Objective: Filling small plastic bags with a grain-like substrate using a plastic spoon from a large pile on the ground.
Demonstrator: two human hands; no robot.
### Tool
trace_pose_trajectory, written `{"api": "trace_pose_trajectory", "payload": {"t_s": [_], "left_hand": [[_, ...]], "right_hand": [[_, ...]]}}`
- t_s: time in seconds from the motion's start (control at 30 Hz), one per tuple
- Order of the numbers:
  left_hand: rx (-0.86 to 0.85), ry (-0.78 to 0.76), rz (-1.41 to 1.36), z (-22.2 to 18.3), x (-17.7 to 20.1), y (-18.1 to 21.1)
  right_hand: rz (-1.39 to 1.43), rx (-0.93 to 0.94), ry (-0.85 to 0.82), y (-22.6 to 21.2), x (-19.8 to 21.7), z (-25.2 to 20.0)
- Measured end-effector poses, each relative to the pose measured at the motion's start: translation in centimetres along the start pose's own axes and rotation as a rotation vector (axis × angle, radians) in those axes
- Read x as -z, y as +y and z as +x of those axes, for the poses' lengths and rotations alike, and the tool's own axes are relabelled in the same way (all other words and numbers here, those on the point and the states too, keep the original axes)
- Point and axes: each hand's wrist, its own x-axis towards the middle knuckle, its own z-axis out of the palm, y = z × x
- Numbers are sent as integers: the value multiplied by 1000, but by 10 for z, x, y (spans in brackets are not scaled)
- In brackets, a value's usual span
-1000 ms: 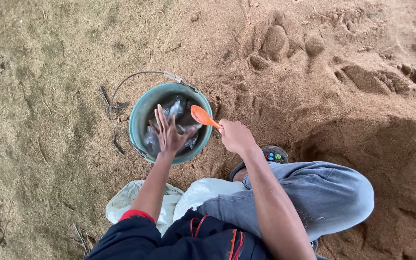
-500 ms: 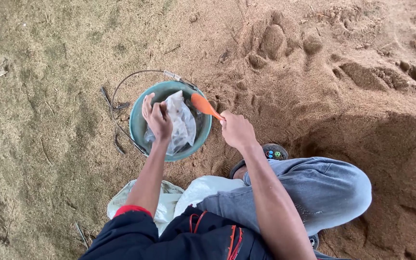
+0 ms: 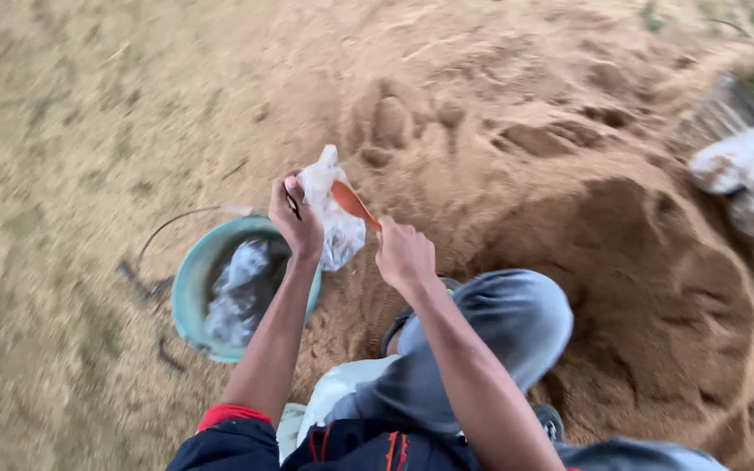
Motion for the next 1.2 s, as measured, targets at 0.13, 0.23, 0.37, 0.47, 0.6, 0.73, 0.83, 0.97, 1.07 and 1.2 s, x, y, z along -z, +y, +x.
{"api": "trace_pose_trajectory", "payload": {"t_s": [0.13,0.23,0.37,0.47,0.6,0.73,0.83,0.97,1.07,1.2], "left_hand": [[-106,-138,-304,-6,-68,102],[-138,-239,-472,-28,-118,164],[-182,-368,-636,-68,-172,235],[-165,-460,-732,-108,-208,270],[10,-595,-802,-181,-244,269],[116,-690,-748,-216,-246,266],[270,-818,-693,-217,-243,294],[760,-775,-767,-217,-238,304],[963,-691,-858,-225,-271,269],[1067,-671,-875,-233,-290,239]], "right_hand": [[65,-100,179,59,62,-12],[172,-218,350,107,114,-48],[265,-303,600,168,160,-116],[379,-400,775,220,169,-159],[644,-588,928,287,145,-198],[709,-750,893,307,124,-217],[778,-729,980,308,131,-217],[842,-718,1051,317,124,-216],[891,-665,1136,331,122,-213],[1115,-506,1198,331,120,-213]]}}
